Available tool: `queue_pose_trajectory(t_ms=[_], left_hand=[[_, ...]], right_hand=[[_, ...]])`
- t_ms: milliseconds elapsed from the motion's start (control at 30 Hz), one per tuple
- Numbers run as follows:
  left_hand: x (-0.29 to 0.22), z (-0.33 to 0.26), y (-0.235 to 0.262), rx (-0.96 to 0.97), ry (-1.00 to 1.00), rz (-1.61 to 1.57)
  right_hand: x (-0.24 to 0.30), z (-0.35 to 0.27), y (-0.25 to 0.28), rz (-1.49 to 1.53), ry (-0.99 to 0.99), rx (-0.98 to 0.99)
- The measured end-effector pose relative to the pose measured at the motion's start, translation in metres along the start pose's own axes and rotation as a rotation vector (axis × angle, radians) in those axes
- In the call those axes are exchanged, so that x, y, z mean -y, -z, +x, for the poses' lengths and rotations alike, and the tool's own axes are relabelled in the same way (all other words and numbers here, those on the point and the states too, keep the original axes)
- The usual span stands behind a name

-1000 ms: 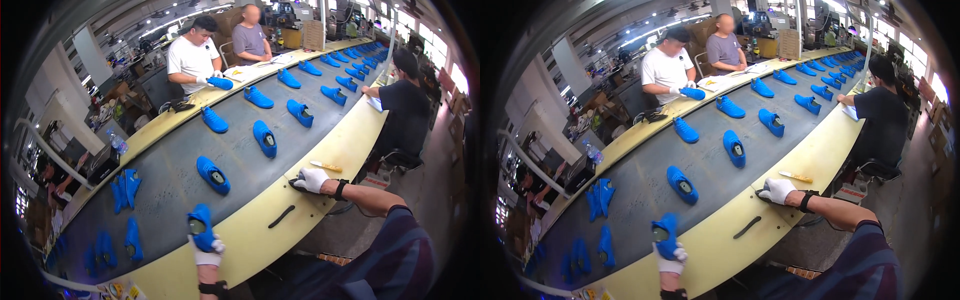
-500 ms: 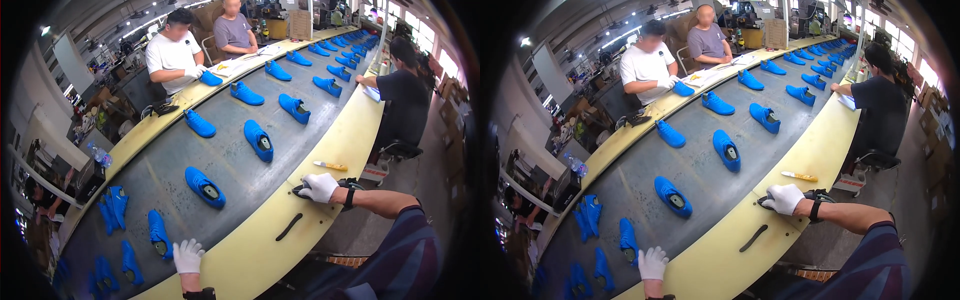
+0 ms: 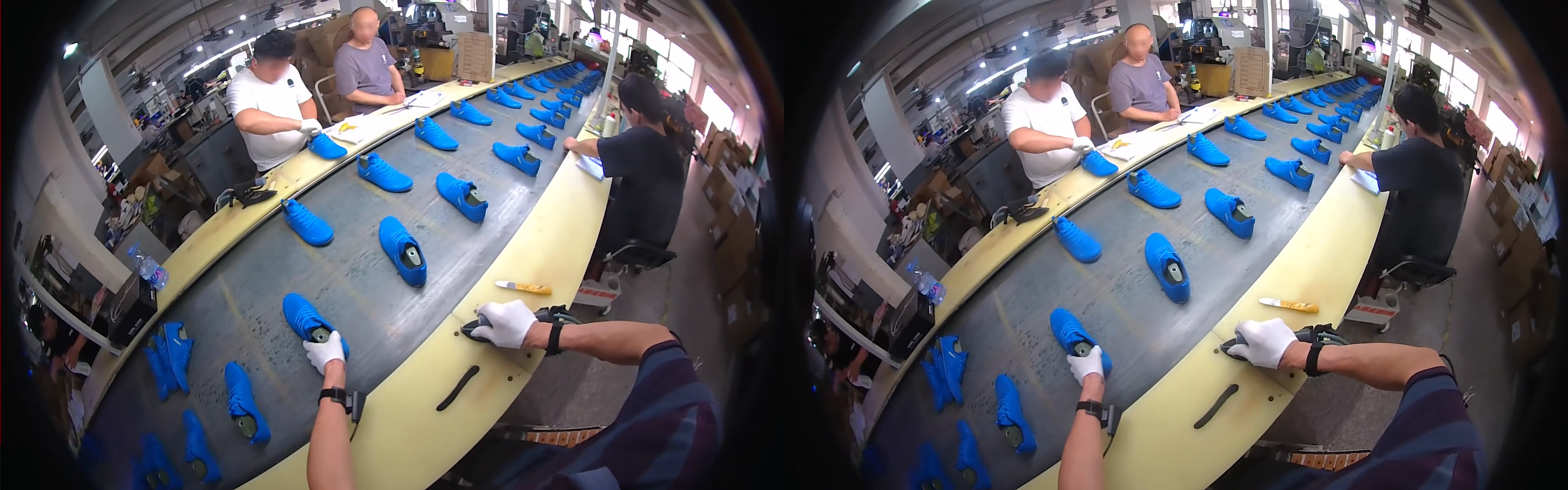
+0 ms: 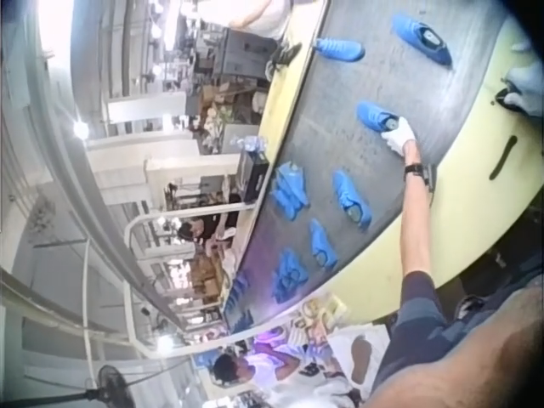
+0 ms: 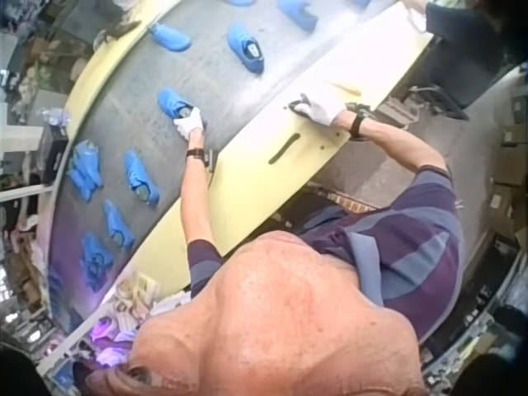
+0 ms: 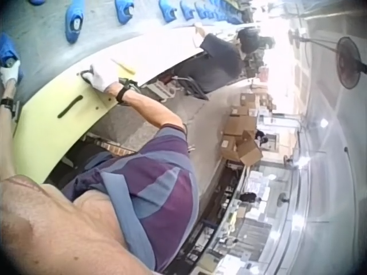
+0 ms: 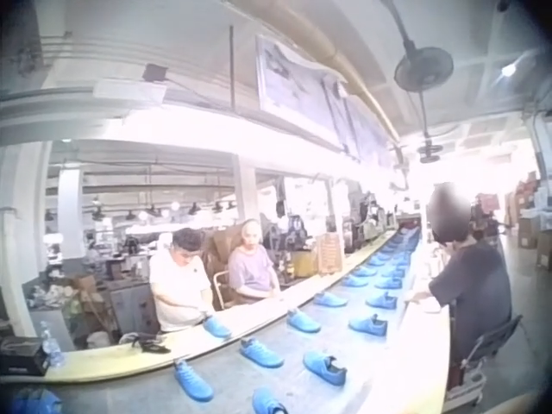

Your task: Trimming excess material from blue shoe components using a utility knife on an assembly line.

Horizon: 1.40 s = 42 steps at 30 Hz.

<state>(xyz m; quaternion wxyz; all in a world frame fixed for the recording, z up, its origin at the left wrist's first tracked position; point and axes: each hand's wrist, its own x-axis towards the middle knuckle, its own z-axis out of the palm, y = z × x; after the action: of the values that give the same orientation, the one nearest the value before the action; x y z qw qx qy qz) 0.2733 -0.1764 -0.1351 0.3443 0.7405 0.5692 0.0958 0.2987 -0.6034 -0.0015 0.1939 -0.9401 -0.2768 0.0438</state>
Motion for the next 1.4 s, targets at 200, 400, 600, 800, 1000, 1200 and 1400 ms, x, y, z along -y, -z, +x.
queue_pose_trajectory(t_ms=[200,400,600,800,1000,1200,1400], left_hand=[[0.072,0.022,0.071,0.733,0.222,-0.955],[0.123,-0.12,0.156,0.755,0.2,-1.12],[0.221,-0.263,0.158,0.321,-0.447,-0.042],[0.205,-0.352,0.163,0.218,-0.521,0.165],[0.191,-0.387,0.159,0.204,-0.555,0.213],[0.171,-0.396,0.146,0.21,-0.49,0.095],[0.18,-0.404,0.128,0.069,-0.524,0.059]], right_hand=[[-0.005,-0.002,0.007,-0.012,0.006,0.03],[-0.016,-0.012,0.013,0.002,0.009,0.002],[-0.024,-0.015,0.009,0.019,0.041,0.009],[-0.031,-0.011,0.006,0.028,0.103,-0.022],[0.079,-0.052,-0.004,0.091,0.608,0.099],[0.181,-0.127,-0.045,-0.046,0.832,0.588],[0.189,-0.122,-0.039,-0.243,0.957,0.576]])
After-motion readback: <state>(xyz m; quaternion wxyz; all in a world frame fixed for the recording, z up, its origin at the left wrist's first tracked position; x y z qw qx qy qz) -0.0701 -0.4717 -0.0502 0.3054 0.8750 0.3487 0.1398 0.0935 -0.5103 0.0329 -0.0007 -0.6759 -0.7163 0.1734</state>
